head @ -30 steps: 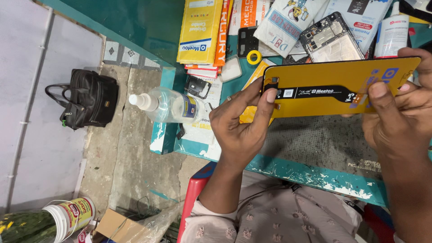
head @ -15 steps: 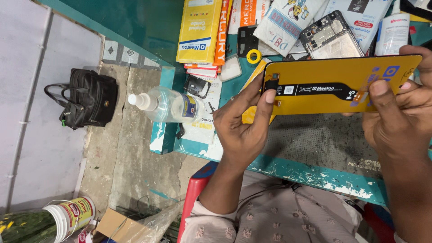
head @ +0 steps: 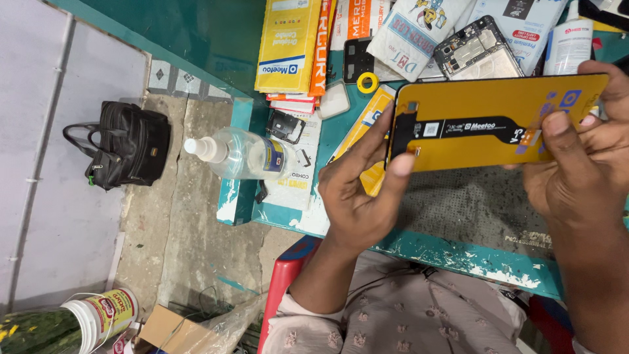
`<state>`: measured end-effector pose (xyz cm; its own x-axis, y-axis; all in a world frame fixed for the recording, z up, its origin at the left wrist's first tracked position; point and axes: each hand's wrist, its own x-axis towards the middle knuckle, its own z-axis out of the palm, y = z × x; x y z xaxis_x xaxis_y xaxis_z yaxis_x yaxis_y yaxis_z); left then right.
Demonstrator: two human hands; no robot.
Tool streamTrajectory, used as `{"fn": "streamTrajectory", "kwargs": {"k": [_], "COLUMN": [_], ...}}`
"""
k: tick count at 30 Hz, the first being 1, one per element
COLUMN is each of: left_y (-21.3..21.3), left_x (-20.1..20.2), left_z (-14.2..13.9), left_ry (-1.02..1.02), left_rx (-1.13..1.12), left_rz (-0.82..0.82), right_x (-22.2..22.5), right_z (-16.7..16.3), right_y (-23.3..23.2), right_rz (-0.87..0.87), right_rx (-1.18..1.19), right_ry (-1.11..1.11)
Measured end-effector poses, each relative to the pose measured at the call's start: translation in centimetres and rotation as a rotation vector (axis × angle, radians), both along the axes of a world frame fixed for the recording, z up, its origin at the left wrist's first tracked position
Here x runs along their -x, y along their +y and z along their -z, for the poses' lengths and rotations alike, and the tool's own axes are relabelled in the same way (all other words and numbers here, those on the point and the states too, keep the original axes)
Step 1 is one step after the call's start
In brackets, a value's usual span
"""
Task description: The person peels the protective liner from a yellow replacement phone screen, presses a black flex-cable strip onto its back, and aligns the screen with the disassembled phone frame. They then hold the empty phone frame and apply liquid from a dark bottle onto it.
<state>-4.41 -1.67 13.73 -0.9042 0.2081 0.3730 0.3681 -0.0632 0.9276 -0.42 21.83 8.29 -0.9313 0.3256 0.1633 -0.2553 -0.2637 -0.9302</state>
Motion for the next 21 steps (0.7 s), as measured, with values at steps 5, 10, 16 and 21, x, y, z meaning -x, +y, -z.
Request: {"fn": "streamTrajectory", "kwargs": {"k": [5, 10, 16, 21], "left_y": [-1.06, -0.63, -0.33, -0.1], "left_x": [-0.47, -0.58, -0.55, -0.19], "left_z": [-0.6, -0.19, -0.11, 0.19], "left_ry": [-0.22, -0.024, -0.047, -0.101], "left_rx": [-0.032, -0.042, -0.052, -0.105], "left_rz": [0.008, 0.011, -0.035, -0.089], "right_x": [-0.16, -0.15, -0.29, -0.54], "right_z": [0.33, 0.73, 0.8, 0.94], "right_y": [0.22, 0.3, 0.56, 0.42], "right_rz": [-0.02, -0.019, -0.042, -0.021], "right_rx": [0.149, 0.165, 0.141, 0.048], "right_ry": [-0.021, -0.025, -0.008, -0.027]}}
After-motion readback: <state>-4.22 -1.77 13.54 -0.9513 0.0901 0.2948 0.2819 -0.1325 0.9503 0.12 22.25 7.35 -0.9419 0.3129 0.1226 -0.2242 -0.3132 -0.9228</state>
